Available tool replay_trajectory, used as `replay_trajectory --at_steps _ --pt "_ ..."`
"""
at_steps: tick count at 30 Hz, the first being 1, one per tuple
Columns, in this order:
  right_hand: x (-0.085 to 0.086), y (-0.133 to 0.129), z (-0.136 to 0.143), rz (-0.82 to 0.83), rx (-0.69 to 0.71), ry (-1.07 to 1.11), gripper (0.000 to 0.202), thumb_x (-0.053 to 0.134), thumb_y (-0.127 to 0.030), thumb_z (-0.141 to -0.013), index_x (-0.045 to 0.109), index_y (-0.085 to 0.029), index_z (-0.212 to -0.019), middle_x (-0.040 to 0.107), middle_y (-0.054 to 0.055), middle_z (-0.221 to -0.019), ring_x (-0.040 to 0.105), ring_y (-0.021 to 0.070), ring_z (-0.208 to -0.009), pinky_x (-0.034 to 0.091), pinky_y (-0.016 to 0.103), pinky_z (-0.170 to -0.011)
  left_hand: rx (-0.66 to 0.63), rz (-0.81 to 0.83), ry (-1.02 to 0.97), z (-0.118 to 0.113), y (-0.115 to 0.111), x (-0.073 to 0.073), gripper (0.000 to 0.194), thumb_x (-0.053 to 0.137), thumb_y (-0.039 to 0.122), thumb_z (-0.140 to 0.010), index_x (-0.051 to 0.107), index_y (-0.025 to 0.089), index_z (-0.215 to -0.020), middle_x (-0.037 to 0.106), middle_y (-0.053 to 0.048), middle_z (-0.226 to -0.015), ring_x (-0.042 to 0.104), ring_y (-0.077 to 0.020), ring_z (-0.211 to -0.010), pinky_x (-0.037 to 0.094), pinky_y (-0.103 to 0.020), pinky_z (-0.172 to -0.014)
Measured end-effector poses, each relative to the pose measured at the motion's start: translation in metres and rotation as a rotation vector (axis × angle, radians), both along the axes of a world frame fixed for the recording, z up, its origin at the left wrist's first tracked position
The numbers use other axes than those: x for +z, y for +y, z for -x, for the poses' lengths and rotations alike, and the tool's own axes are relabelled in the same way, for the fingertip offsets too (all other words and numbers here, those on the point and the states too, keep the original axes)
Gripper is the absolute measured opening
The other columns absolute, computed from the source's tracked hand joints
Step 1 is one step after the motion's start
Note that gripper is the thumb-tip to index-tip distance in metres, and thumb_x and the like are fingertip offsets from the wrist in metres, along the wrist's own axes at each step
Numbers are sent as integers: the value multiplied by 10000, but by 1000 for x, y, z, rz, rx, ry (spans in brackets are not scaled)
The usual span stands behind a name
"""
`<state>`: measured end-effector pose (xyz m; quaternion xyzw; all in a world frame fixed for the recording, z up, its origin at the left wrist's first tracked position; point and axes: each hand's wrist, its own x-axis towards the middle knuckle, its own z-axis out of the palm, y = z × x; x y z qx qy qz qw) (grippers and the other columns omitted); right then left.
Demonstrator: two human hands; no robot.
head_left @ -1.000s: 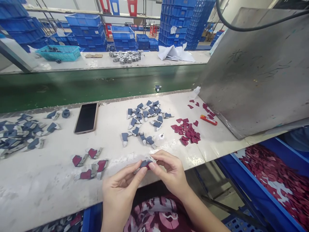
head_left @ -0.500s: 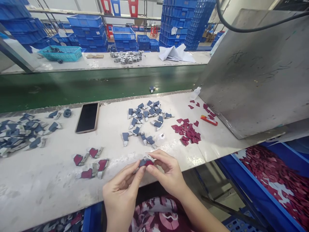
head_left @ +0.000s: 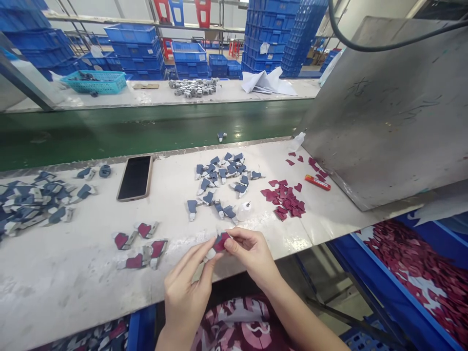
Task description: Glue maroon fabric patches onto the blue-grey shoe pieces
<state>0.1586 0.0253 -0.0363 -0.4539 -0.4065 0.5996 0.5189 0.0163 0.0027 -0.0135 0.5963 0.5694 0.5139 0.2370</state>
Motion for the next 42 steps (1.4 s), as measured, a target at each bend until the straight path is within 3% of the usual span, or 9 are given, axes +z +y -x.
replay_trajectory --at_steps 2,5,8,11,20,25,31,36,42 --pt "1 -1 -2 -108 -7 -96 362 785 -486 -751 758 -201 -973 710 47 -831 661 171 -715 566 289 -646 51 78 -68 0 0 3 168 727 254 -792 800 276 -941 786 -19 -906 730 -188 -758 593 -262 -767" --pt "6 -3 -9 -459 -138 -419 518 859 -361 -696 690 -253 -1173 670 76 -1042 641 224 -940 574 344 -750 60 281 -235 -3 -3 8 174 749 332 -763 800 258 -912 788 -11 -866 732 -188 -721 596 -232 -675" --pt "15 -2 -17 -809 -177 -683 396 809 -198 -761 676 -287 -1123 660 61 -1066 588 240 -1049 525 435 -920 34 385 -361 -3 -6 14 208 765 374 -729 801 236 -881 794 -20 -885 746 -212 -749 609 -245 -685" --pt "21 1 -22 -970 -99 -762 283 646 -78 -855 665 -293 -1038 679 28 -937 591 210 -960 504 447 -940 -5 406 -406 -2 -6 17 210 774 383 -710 803 223 -843 793 -28 -850 749 -226 -735 622 -269 -700" --pt "12 -1 -18 -920 -46 -799 305 516 -9 -865 658 -263 -957 616 40 -925 499 220 -1007 507 433 -918 -20 471 -461 -2 -7 16 215 799 357 -679 804 216 -841 795 -39 -853 754 -240 -748 635 -298 -723" --pt "10 1 -18 -991 -156 -699 243 640 -59 -860 691 -289 -919 680 16 -855 560 207 -938 514 391 -878 -71 525 -568 -1 -4 17 291 834 373 -646 805 189 -870 795 -68 -888 754 -256 -822 628 -309 -769" --pt "5 5 -19 -889 -252 -565 331 703 -68 -804 685 -304 -1037 758 -5 -819 647 207 -801 538 396 -794 -120 565 -608 -3 1 24 305 791 435 -706 806 168 -852 791 -85 -851 736 -217 -739 612 -293 -743" --pt "-1 5 -18 -985 -231 -660 276 682 -77 -832 708 -321 -958 743 -6 -793 630 200 -799 544 377 -771 -82 627 -646 -2 8 23 257 823 368 -668 804 169 -829 786 -75 -809 724 -202 -763 586 -260 -748" --pt "-4 5 -5 -1143 -134 -800 232 650 -99 -874 708 -306 -962 755 -8 -834 592 199 -896 530 337 -790 -83 780 -894 18 8 11 143 848 247 -593 799 168 -701 775 -76 -744 712 -182 -702 577 -238 -687"
